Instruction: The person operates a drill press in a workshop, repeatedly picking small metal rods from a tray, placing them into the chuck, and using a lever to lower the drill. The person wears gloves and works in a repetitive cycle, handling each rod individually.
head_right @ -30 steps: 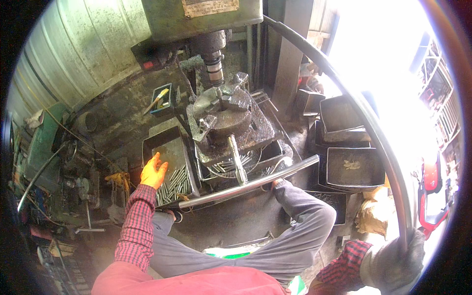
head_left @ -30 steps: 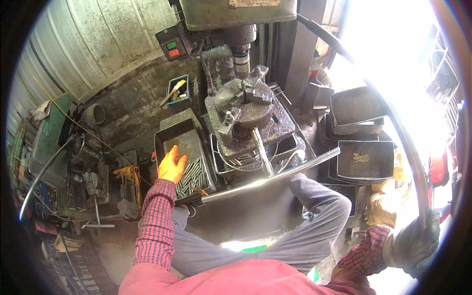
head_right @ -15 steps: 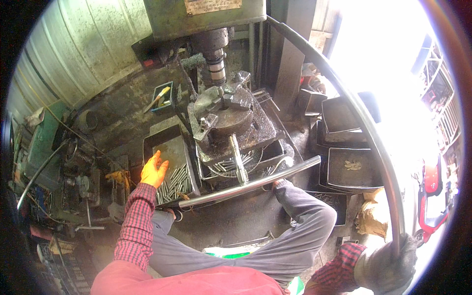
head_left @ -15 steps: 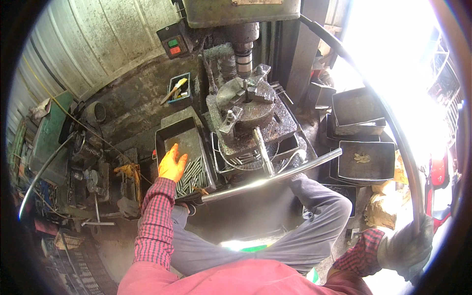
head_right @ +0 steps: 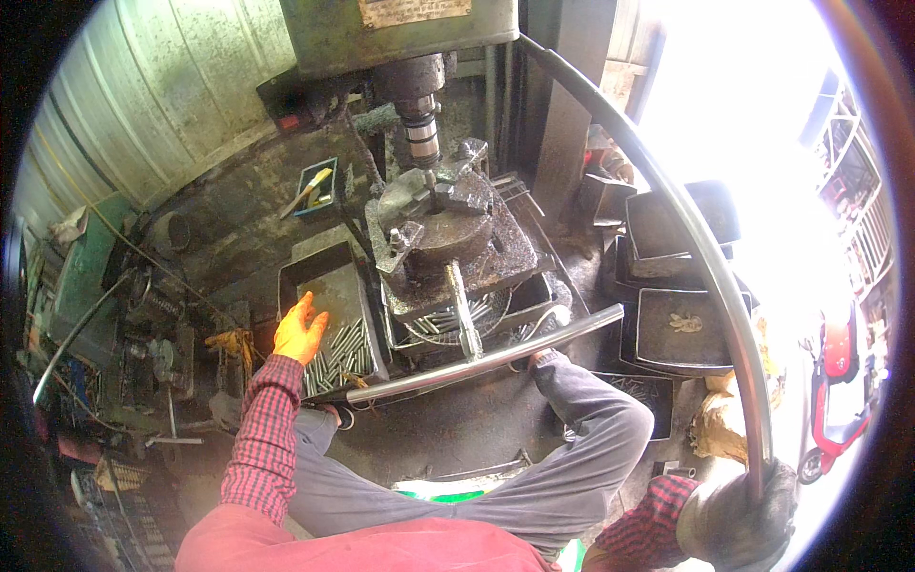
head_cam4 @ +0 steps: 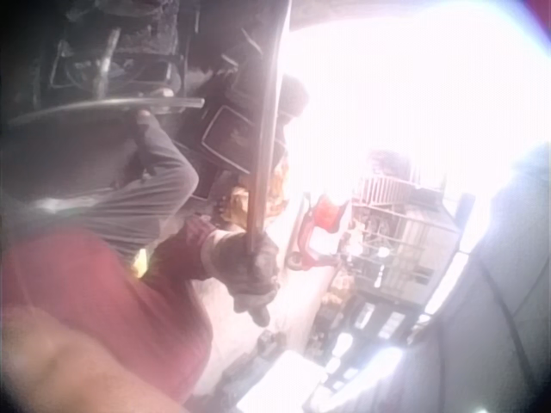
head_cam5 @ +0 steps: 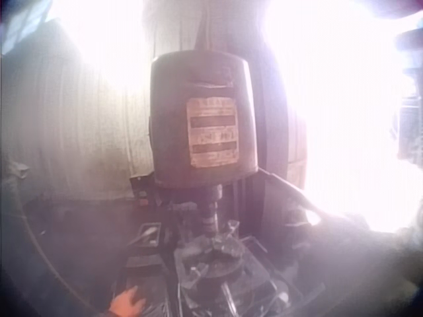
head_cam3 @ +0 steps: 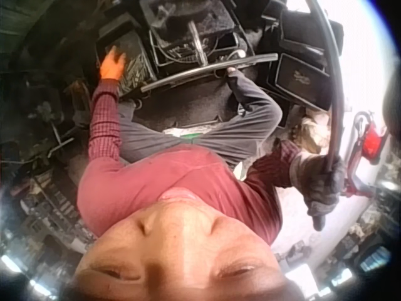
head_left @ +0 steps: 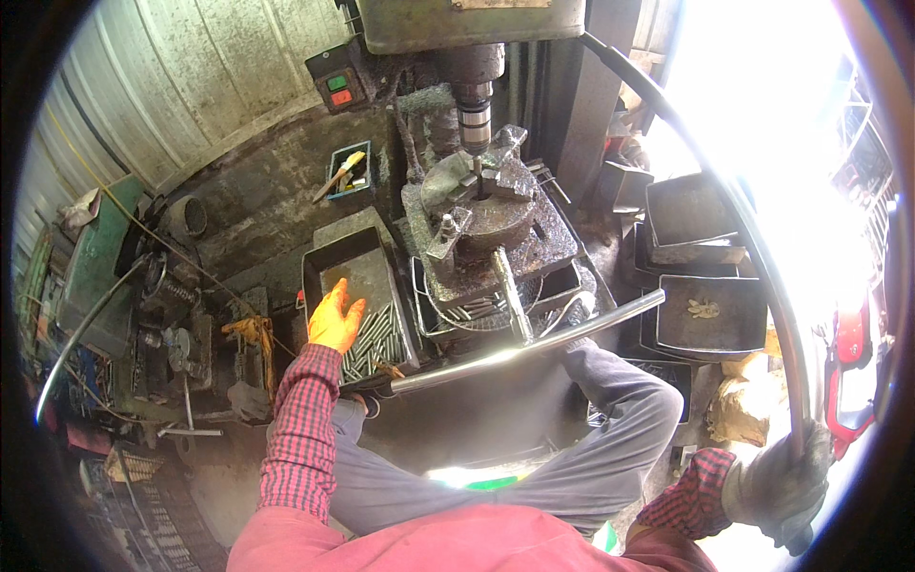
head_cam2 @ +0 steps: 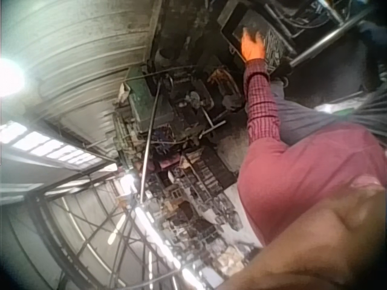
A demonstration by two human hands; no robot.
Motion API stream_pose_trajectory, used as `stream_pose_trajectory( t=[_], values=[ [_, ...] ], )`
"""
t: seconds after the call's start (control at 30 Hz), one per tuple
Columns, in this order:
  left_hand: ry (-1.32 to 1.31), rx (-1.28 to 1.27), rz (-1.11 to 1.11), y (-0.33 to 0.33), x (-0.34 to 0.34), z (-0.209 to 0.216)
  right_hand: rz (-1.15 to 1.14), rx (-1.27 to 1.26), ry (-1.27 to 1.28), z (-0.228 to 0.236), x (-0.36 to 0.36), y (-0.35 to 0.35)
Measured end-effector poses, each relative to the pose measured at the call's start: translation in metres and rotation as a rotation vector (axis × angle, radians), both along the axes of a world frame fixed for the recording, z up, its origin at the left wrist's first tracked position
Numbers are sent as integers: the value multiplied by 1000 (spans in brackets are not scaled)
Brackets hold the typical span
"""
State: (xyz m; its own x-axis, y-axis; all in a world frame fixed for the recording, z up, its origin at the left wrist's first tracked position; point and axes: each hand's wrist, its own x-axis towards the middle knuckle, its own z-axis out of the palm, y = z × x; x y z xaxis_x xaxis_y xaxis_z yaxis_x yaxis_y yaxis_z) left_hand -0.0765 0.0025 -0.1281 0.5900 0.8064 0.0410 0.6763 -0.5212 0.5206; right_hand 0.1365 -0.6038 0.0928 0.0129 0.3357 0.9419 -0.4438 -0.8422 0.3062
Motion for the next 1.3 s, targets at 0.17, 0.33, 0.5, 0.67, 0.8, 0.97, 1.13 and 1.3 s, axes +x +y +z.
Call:
stream_pose_trajectory(
  t=[0.17, 0.33, 0.5, 0.67, 0.8, 0.97, 1.13, 1.3],
  values=[
    [8, -18, 19, 0, 1, 1, -117, 22, 2, -8, -2, 2],
    [38, -47, 13, 1, 1, 3, -15, 13, 32, -10, -2, 6],
    [17, -10, 2, 1, 1, 2, -97, 107, 83, -15, -8, 10],
    [5, -17, 17, 1, 1, 2, -60, -28, -81, -3, -1, 11],
    [-5, -14, 12, 1, 2, 5, 42, -99, -132, 15, 6, 10],
    [-14, -21, 8, 1, 3, 7, -140, -56, -101, 23, 1, 15],
    [-24, -26, 16, 0, 3, 10, -6, -114, -115, 30, 0, 16],
    [-22, -44, 40, -1, 2, 14, 68, -90, -43, 39, -2, 12]
  ],
)
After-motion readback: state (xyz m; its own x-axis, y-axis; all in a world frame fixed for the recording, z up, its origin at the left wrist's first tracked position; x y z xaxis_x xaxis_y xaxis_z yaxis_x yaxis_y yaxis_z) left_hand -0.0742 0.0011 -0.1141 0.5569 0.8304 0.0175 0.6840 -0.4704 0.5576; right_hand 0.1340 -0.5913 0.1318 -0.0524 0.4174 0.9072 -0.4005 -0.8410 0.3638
